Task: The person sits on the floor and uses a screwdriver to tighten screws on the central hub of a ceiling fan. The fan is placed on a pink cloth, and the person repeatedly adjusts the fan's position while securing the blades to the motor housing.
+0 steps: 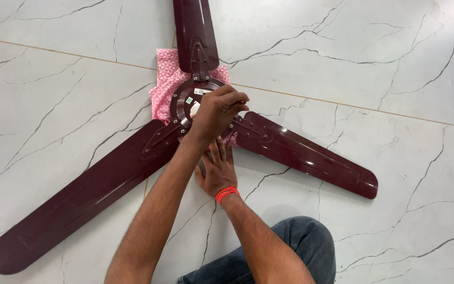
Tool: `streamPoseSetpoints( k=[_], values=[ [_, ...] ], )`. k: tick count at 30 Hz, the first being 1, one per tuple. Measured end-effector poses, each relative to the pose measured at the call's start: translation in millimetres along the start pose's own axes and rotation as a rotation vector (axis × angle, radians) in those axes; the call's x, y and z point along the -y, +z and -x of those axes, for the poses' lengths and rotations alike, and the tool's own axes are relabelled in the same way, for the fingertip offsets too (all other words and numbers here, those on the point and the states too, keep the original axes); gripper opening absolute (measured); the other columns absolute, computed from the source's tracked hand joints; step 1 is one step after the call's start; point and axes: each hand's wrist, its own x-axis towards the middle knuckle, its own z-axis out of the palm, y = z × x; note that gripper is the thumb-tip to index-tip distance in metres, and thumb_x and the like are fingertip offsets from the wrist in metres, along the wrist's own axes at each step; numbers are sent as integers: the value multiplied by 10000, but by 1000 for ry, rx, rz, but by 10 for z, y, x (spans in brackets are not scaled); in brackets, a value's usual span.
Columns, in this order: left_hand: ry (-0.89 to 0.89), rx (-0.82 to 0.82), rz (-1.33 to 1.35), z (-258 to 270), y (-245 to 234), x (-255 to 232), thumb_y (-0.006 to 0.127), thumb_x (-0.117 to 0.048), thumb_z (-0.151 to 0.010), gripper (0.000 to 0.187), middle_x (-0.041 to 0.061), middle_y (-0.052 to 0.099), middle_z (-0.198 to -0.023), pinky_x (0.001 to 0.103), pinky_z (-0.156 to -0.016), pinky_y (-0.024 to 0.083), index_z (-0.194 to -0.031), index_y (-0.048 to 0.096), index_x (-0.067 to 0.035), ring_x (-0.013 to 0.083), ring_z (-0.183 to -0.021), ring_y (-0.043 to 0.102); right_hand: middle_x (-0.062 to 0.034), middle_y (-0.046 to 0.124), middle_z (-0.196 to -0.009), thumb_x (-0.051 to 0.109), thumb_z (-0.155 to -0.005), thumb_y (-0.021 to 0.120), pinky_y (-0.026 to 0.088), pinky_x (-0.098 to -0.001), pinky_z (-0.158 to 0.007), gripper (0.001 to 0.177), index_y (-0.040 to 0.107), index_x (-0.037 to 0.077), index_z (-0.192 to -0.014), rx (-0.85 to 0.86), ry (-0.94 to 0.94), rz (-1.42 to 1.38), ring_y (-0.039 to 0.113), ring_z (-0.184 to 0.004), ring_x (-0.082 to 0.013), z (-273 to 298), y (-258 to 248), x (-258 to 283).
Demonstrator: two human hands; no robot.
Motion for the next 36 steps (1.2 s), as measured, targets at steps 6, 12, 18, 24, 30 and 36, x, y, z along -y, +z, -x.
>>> streamPoseSetpoints(
  k=[6,12,18,24,30,36],
  values=[
    [-6,24,-8,9,2,-9,784,-75,-898,132,53,766,-972,271,-698,622,-1028,760,-63,172,-837,766,-191,184,-1627,332,-913,652,181,-636,-1225,607,529,68,-1445,-13,-9,1,139,-1550,-383,-2,-1,-4],
    [41,11,-17,82,-77,-21,729,2,-917,155,89,776,-1043,304,-737,633,-1064,734,-49,218,-875,780,-201,199,-1634,333,-923,652,182,-614,-1242,551,584,35,-1382,-38,-8,-18,135,-1561,-384,-5,0,-4],
    [49,-48,-35,161,-71,-45,678,16,-945,178,108,762,-1081,328,-746,626,-1115,709,-28,240,-904,773,-212,201,-1626,330,-913,653,160,-602,-1246,581,555,37,-1405,-27,-6,-14,132,-1549,-405,4,-10,4],
    [27,-174,-76,204,175,-170,768,-117,-898,213,107,689,-1065,337,-669,601,-1089,711,-43,230,-808,735,-244,276,-1588,363,-859,660,58,-560,-1238,740,476,-11,-1470,29,-25,56,147,-1508,-440,-26,-111,49],
    [-55,-293,-87,192,403,-187,822,-146,-878,206,63,690,-921,344,-632,576,-1071,762,-106,197,-730,715,-202,380,-1570,420,-961,560,129,-533,-1234,539,578,24,-1327,142,40,39,257,-1504,-365,-49,-192,93],
    [-44,-295,-46,208,477,-178,762,-53,-905,270,84,716,-968,328,-668,600,-1172,721,-53,212,-817,748,-206,271,-1634,439,-992,477,135,-519,-1222,532,602,77,-1360,143,38,100,203,-1521,-341,-83,-222,117]
  ],
)
